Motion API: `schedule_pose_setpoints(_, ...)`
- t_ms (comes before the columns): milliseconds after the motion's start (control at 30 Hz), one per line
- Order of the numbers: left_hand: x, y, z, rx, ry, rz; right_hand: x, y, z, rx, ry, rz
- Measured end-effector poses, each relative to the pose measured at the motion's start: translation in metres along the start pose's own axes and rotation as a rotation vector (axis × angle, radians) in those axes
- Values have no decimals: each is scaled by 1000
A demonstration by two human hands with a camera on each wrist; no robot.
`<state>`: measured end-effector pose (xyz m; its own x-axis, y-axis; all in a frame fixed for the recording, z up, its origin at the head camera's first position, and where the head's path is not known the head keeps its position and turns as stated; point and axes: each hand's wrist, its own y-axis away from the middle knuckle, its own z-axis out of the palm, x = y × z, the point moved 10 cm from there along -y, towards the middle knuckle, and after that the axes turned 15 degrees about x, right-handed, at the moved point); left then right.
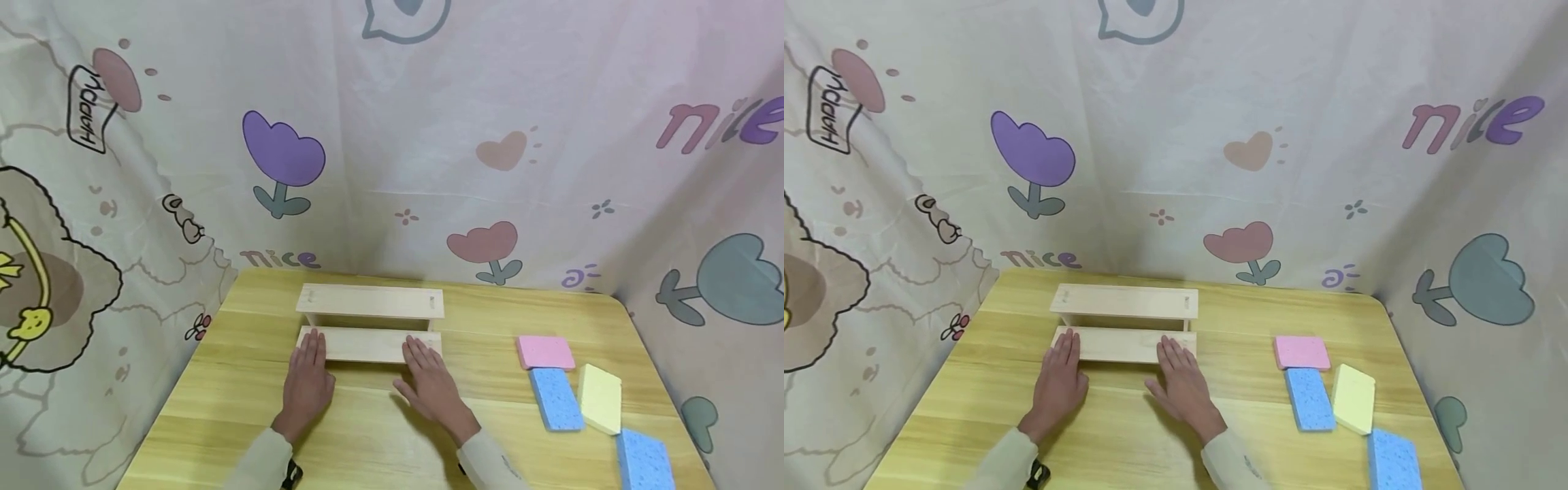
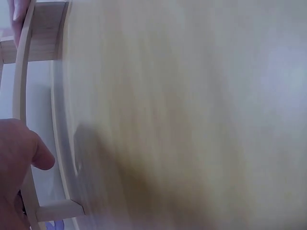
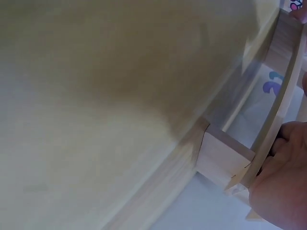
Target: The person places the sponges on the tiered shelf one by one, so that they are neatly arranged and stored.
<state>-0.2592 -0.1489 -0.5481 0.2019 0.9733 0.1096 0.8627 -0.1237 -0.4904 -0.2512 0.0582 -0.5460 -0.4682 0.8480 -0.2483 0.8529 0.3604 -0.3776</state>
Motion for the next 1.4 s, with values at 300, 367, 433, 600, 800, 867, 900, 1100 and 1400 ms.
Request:
schedule_pose_setpoints(300, 31, 12, -3, 51, 50, 20, 19, 28, -18, 38, -4, 7)
schedule_pose_setpoints(367, 37, 14, -2, 57, 59, 26, 22, 33, -23, 62, -2, 0)
schedule_pose_setpoints(433, 42, 15, -2, 57, 63, 32, 24, 36, -27, 85, -9, -8)
schedule_pose_setpoints(600, 53, 20, -1, 54, 74, 39, 31, 47, -36, 133, -2, -24)
schedule_pose_setpoints(800, 67, 27, -4, 83, 84, 59, 38, 59, -44, 174, 17, -34)
schedule_pose_setpoints(867, 71, 29, -6, 99, 83, 65, 39, 63, -47, 189, 21, -40)
schedule_pose_setpoints(900, 73, 30, -6, 104, 86, 65, 40, 64, -48, 197, 20, -41)
schedule_pose_setpoints(1100, 78, 33, -8, 117, 92, 61, 43, 71, -54, 217, -20, -17)
schedule_pose_setpoints(1400, 81, 34, -7, 111, 92, 53, 43, 71, -56, 218, -20, 1)
